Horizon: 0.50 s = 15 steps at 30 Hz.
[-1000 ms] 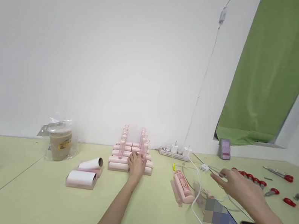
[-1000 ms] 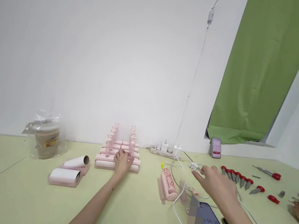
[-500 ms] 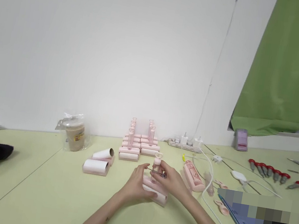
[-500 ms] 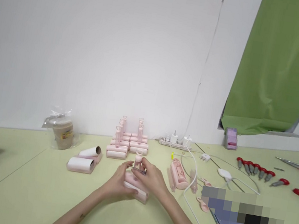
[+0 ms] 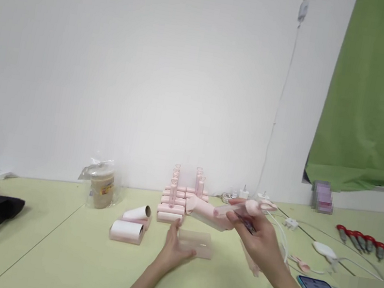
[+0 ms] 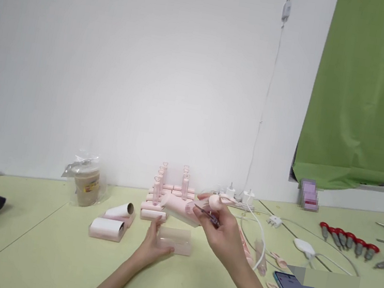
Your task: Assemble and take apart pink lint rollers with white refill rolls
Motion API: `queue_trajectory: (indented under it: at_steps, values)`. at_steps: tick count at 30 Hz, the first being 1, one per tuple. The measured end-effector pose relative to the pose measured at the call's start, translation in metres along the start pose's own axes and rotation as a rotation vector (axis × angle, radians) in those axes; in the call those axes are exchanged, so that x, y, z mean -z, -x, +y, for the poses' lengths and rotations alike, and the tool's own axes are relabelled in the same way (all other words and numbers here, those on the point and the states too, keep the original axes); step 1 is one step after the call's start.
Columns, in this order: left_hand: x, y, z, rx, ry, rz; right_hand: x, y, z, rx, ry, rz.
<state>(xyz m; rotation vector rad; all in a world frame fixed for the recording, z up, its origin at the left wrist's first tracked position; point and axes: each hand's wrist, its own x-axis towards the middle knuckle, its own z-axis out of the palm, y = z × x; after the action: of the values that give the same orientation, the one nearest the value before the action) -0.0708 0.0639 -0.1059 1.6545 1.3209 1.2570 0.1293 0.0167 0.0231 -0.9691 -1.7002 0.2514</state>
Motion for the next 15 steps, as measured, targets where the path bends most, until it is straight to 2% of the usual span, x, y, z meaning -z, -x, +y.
queue_trajectory:
  at_steps: [2, 3, 4, 7, 8, 9, 11, 13, 15]
  values:
    - [0.006, 0.007, 0.013, -0.004, 0.055, 0.054, 0.011, 0.012, 0.000, 0.068, -0.045, 0.026]
    - [0.009, 0.012, 0.021, 0.020, 0.130, 0.052, 0.013, 0.020, 0.000, 0.112, -0.069, -0.006]
    - [0.013, 0.019, 0.029, 0.084, 0.264, 0.001, 0.013, 0.029, 0.000, 0.158, -0.098, -0.074]
    - [0.021, 0.043, 0.049, 0.414, 0.605, -0.345, 0.007, 0.053, -0.003, 0.297, -0.116, -0.465]
    - [0.022, 0.052, 0.053, 0.532, 0.681, -0.415, 0.006, 0.059, -0.003, 0.324, -0.074, -0.606]
    - [0.023, 0.060, 0.055, 0.634, 0.737, -0.428, 0.007, 0.063, -0.002, 0.315, -0.007, -0.720]
    - [0.025, 0.075, 0.055, 0.774, 0.800, -0.320, 0.015, 0.069, 0.007, 0.205, 0.171, -0.799]
    - [0.028, 0.083, 0.053, 0.766, 0.744, -0.162, 0.029, 0.070, 0.022, 0.041, 0.329, -0.734]
    - [0.030, 0.085, 0.051, 0.688, 0.650, -0.091, 0.043, 0.069, 0.037, -0.055, 0.380, -0.669]
